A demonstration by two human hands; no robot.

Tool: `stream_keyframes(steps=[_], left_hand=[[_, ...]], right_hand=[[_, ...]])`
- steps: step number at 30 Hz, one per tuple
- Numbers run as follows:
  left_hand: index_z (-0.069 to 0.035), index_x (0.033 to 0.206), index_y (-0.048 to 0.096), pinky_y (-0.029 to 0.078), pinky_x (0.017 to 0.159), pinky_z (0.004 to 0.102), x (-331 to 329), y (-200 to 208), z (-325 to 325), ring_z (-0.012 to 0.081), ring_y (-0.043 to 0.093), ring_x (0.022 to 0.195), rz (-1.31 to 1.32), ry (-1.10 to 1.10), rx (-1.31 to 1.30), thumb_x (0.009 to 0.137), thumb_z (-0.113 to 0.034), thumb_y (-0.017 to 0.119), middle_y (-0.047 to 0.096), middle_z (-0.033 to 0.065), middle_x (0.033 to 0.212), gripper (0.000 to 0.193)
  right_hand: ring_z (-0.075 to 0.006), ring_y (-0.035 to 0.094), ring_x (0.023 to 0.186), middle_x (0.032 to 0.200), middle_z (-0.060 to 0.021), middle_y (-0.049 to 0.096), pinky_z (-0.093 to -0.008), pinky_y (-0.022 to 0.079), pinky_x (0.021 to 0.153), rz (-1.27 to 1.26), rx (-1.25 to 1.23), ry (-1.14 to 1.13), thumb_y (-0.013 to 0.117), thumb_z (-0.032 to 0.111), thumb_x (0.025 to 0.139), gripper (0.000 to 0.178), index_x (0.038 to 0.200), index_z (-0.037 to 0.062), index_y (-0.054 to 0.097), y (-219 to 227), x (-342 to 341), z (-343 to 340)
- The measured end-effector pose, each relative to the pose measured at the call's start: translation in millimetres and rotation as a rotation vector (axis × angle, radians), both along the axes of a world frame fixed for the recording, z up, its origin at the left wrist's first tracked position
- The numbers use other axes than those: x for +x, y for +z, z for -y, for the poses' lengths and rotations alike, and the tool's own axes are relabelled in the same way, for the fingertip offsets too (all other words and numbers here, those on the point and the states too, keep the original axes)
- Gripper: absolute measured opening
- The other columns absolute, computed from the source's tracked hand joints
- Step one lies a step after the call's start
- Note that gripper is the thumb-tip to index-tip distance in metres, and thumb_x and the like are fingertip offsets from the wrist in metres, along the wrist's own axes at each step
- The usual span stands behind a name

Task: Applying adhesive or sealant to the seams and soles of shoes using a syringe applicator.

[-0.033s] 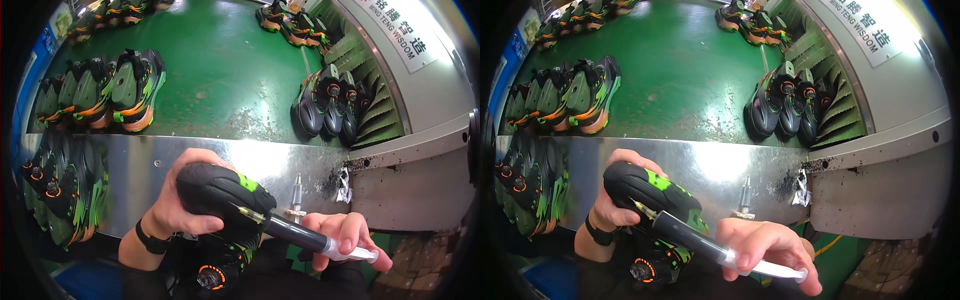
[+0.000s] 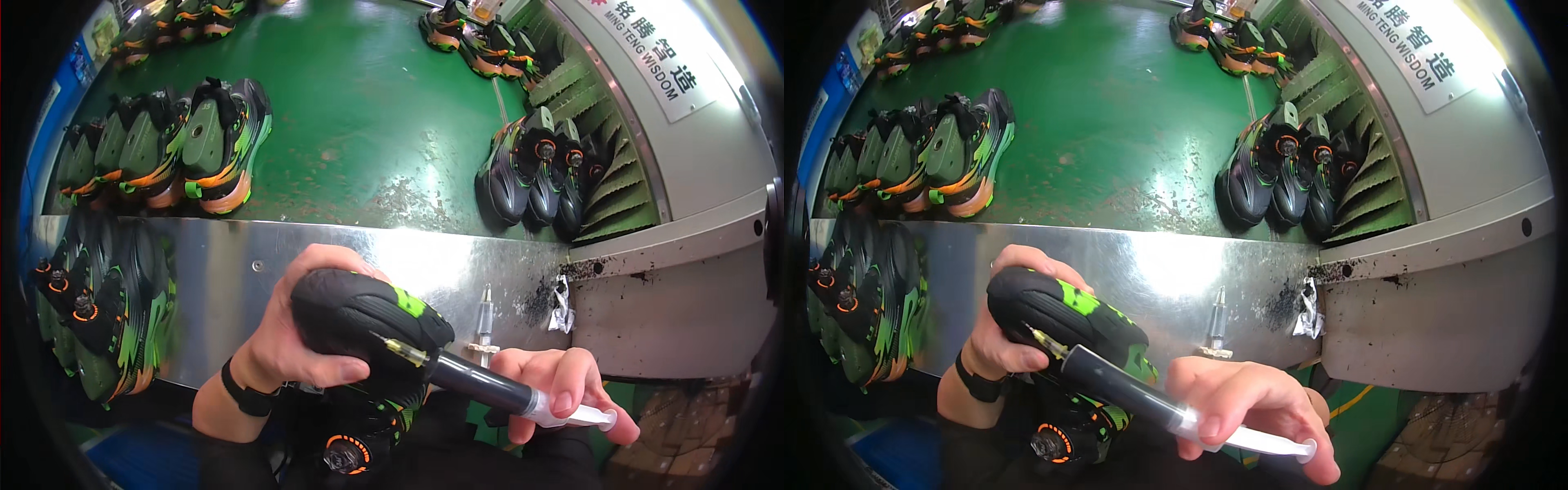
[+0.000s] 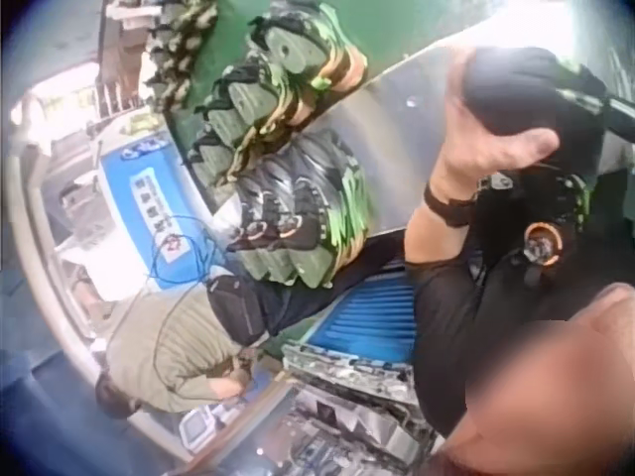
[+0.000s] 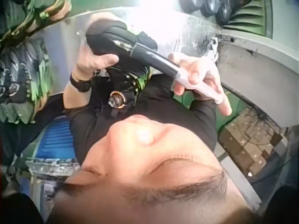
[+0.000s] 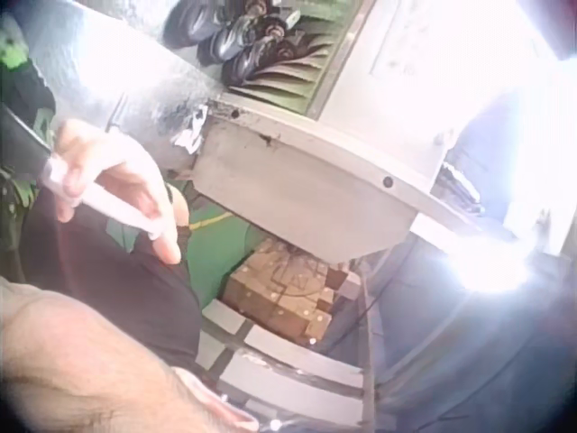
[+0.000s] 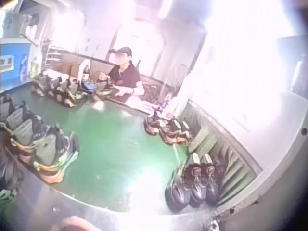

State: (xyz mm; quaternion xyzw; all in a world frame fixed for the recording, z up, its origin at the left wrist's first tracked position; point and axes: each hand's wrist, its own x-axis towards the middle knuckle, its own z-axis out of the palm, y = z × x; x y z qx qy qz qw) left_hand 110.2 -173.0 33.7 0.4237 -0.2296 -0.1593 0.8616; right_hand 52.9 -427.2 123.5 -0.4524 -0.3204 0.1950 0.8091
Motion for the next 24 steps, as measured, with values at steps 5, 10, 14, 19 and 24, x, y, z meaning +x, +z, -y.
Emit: stream_keyframes(steps=[5, 10, 14, 19, 24], left_hand=[[-0.006, 0.118, 0.040, 0.052, 0.085, 0.0392, 2, 2, -3, 0.0293, 0.062, 0.100, 0.186, -0.007, 0.030, 0.057, -0.015, 0.087, 0.058, 0.0243, 0.111, 0.077], [-0.006, 0.118, 0.040, 0.052, 0.086, 0.0392, 1, 3, -3, 0.0288, 0.061, 0.100, 0.214, -0.002, 0.051, 0.057, -0.014, 0.086, 0.058, 0.0240, 0.111, 0.077], [-0.006, 0.118, 0.039, 0.052, 0.086, 0.0388, -1, 1, -3, 0.0281, 0.061, 0.101, 0.178, 0.024, 0.058, 0.058, -0.016, 0.086, 0.058, 0.0231, 0.111, 0.077], [-0.006, 0.120, 0.038, 0.052, 0.086, 0.0386, -2, 0, -2, 0.0273, 0.061, 0.102, 0.063, 0.035, 0.045, 0.059, -0.019, 0.086, 0.058, 0.0210, 0.110, 0.078], [-0.004, 0.121, 0.036, 0.053, 0.086, 0.0385, -1, -2, -2, 0.0268, 0.062, 0.099, -0.031, 0.094, 0.080, 0.060, -0.023, 0.085, 0.058, 0.0180, 0.109, 0.080]], right_hand=[[-0.0248, 0.051, 0.095, 0.097, -0.0178, 0.068, -0.0377, 0.036, 0.083, -0.050, 0.003, -0.033, 0.059, 0.063, 0.083, 0.061, 0.117, 0.0115, 0.055, -2, 1, -15], [-0.0211, 0.048, 0.090, 0.103, -0.0158, 0.062, -0.0334, 0.035, 0.077, -0.056, 0.125, -0.048, 0.065, 0.065, 0.077, 0.079, 0.122, 0.0012, 0.055, -5, 1, -20], [-0.0224, 0.049, 0.091, 0.101, -0.0178, 0.065, -0.0346, 0.036, 0.078, -0.050, 0.046, -0.079, 0.065, 0.065, 0.078, 0.071, 0.117, 0.0064, 0.057, -6, 0, -19], [-0.0205, 0.048, 0.088, 0.104, -0.0166, 0.062, -0.0313, 0.036, 0.073, -0.005, 0.118, -0.093, 0.069, 0.064, 0.074, 0.079, 0.119, -0.0007, 0.058, -14, -3, -12], [-0.0193, 0.047, 0.087, 0.106, -0.0166, 0.061, -0.0286, 0.036, 0.070, 0.021, 0.094, -0.123, 0.072, 0.062, 0.073, 0.082, 0.119, -0.0044, 0.057, -22, -11, -3]])
